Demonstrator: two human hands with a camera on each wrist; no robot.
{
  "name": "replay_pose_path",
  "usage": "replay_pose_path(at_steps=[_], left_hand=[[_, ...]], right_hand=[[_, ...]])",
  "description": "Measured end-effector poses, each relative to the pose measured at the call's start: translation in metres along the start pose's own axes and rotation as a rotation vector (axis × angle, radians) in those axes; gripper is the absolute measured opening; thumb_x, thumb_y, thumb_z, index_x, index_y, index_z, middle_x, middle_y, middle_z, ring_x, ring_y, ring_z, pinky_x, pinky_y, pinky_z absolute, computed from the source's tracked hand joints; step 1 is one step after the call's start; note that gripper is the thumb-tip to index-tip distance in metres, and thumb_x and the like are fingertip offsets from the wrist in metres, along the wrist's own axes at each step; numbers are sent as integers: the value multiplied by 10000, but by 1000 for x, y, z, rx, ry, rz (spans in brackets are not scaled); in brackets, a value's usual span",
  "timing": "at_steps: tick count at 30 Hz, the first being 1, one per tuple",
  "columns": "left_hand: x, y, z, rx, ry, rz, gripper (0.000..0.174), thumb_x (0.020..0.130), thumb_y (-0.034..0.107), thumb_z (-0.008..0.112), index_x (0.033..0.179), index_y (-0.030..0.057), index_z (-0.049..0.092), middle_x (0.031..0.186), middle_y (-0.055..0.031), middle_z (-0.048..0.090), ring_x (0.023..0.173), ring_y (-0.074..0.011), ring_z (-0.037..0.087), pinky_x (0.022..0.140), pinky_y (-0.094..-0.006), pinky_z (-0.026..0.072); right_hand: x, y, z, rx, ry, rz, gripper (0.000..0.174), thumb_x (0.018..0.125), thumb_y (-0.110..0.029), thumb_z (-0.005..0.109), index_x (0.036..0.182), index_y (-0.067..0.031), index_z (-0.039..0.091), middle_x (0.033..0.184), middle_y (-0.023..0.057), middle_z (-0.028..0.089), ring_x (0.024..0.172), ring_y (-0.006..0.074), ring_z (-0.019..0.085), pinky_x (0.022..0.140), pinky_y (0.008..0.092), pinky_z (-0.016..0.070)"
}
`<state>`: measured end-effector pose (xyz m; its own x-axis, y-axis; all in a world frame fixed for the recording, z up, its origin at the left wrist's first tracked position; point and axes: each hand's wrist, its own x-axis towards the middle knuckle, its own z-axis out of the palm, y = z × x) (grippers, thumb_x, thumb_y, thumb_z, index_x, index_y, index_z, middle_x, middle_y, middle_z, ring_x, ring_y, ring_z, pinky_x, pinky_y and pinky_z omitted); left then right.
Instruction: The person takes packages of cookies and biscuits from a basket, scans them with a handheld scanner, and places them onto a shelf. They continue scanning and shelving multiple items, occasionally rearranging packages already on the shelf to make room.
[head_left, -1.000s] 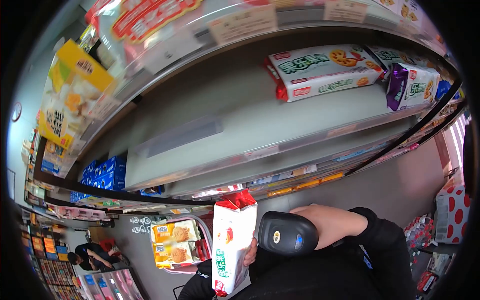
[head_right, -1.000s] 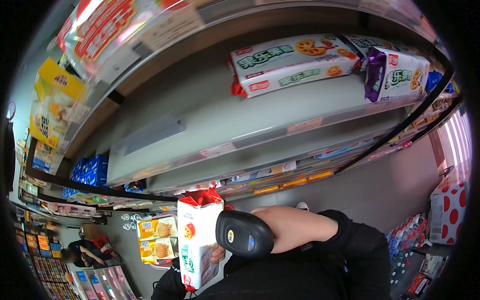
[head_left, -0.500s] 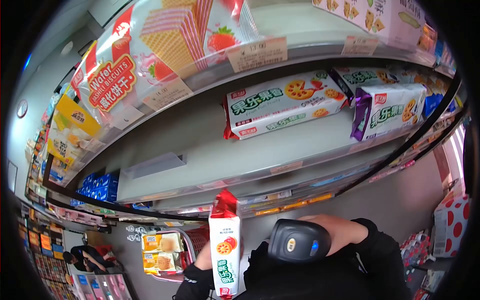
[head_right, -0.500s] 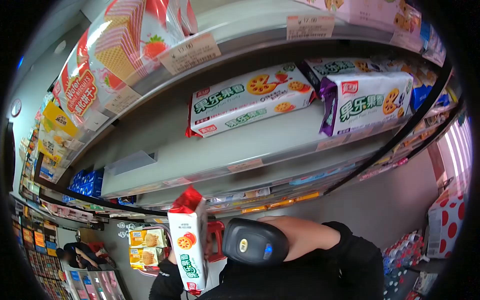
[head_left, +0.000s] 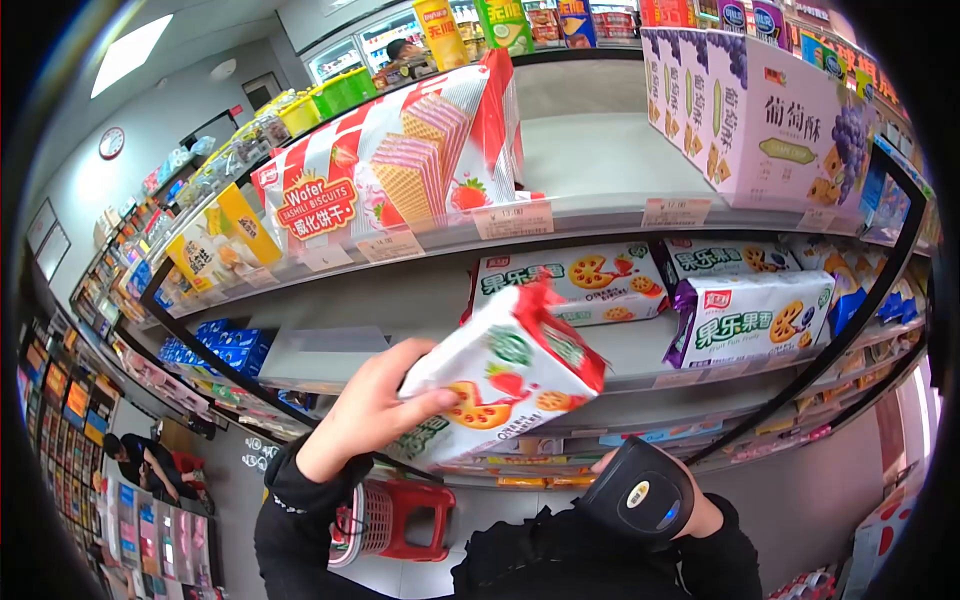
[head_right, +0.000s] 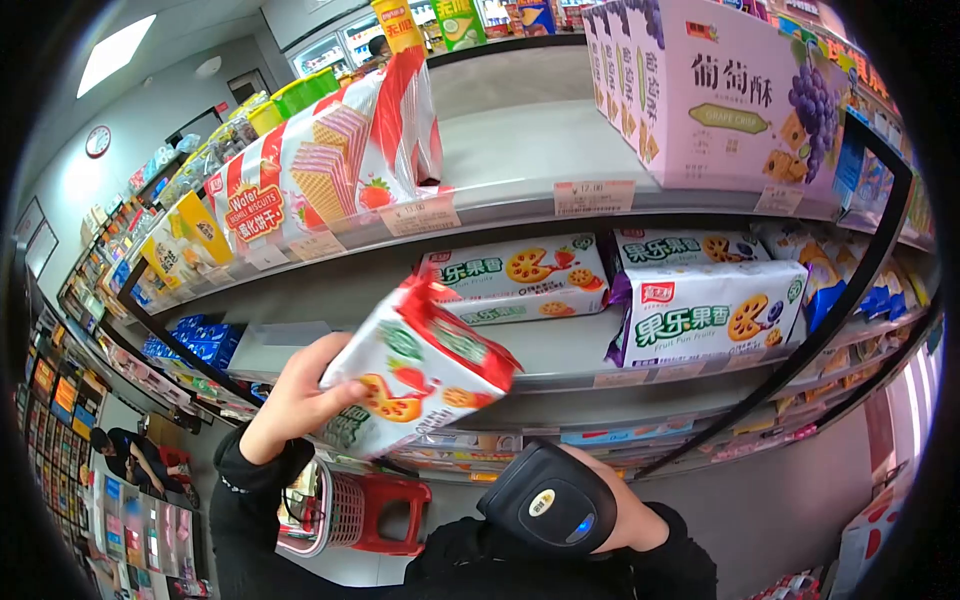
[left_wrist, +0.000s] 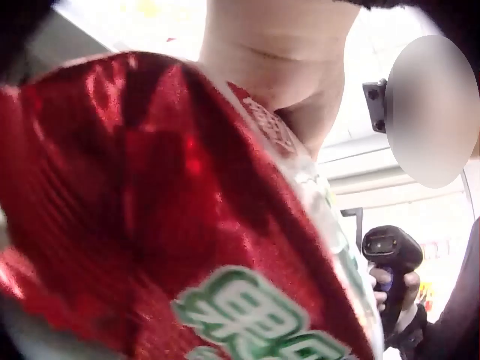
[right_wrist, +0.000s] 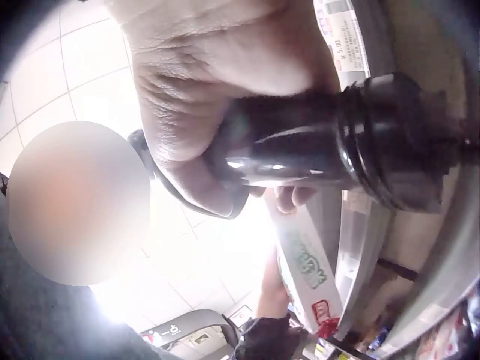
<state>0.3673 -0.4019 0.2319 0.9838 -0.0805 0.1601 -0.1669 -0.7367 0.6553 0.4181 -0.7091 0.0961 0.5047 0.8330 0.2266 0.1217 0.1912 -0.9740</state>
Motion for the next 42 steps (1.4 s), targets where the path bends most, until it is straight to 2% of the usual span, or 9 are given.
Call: replay_pose_path(at_steps=[2, 4, 7, 9, 12, 22, 30, 36, 42], left_hand=[[16, 9, 3, 164, 34, 125, 432, 709, 306, 654, 976, -1, 508, 823, -171, 571, 771, -288, 575, 667, -330, 443], [31, 20, 6, 441, 108, 353, 419, 705, 320, 649, 946, 5, 514, 803, -167, 565, 755, -327, 554, 648, -361, 441], [48, 31, 7, 477, 74, 339, 406, 708, 348, 636, 890, 7, 512, 757, -155, 552, 716, -324, 548, 613, -370, 433], [56, 40, 7, 534, 52, 372, 400, 717, 368, 620, 844, 9, 498, 709, -145, 533, 674, -314, 545, 590, -369, 430], [65, 52, 9, 650, 58, 349, 450, 681, 340, 660, 949, 10, 511, 779, -144, 556, 729, -311, 551, 621, -347, 440], [105, 35, 39, 744, -61, 365, 448, 717, 425, 591, 864, 7, 524, 714, -161, 556, 676, -324, 556, 580, -381, 439], [121, 28, 39, 572, -232, 313, 428, 728, 430, 582, 872, 29, 547, 746, -157, 562, 703, -335, 555, 596, -386, 442], [115, 27, 41, 705, -98, 415, 491, 705, 455, 590, 951, 32, 557, 762, -149, 549, 706, -323, 556, 605, -382, 446], [73, 20, 23, 691, 89, 466, 543, 688, 393, 627, 1042, 4, 493, 844, -140, 539, 825, -326, 532, 738, -383, 420]], right_hand=[[-3, -6, 3, -43, 140, -67, 566, 592, -232, 726, 1034, 37, 499, 1043, 120, 525, 933, 181, 523, 813, 292, 406], [-5, -6, 0, -65, 159, -81, 596, 593, -217, 724, 1072, 32, 470, 1021, 120, 535, 918, 179, 530, 815, 288, 403], [-4, -23, -4, -130, 106, -24, 657, 599, -195, 718, 1142, 22, 417, 1100, 127, 490, 967, 182, 509, 836, 285, 392], [-2, -30, -5, -103, 217, -95, 744, 586, -195, 726, 1209, -2, 367, 1273, 151, 335, 1151, 244, 370, 935, 322, 296], [-1, -32, -10, -155, 256, -146, 757, 583, -187, 727, 1214, 6, 356, 1303, 154, 289, 1162, 253, 355, 942, 316, 286], [-1, -24, -25, -509, 214, -117, 883, 558, -193, 734, 1273, 14, 259, 1353, 145, 200, 1219, 235, 277, 989, 338, 232], [-2, -26, -23, -253, 258, -51, 953, 535, -181, 752, 1297, 2, 208, 1301, 139, 293, 1179, 203, 337, 988, 318, 231], [11, -26, -17, -316, 312, -40, 935, 544, -132, 753, 1296, 4, 214, 1210, 117, 399, 1105, 179, 408, 930, 286, 297], [15, -14, -10, -308, 405, -111, 845, 571, -119, 733, 1270, 14, 278, 1091, 85, 494, 972, 142, 490, 862, 261, 356]])
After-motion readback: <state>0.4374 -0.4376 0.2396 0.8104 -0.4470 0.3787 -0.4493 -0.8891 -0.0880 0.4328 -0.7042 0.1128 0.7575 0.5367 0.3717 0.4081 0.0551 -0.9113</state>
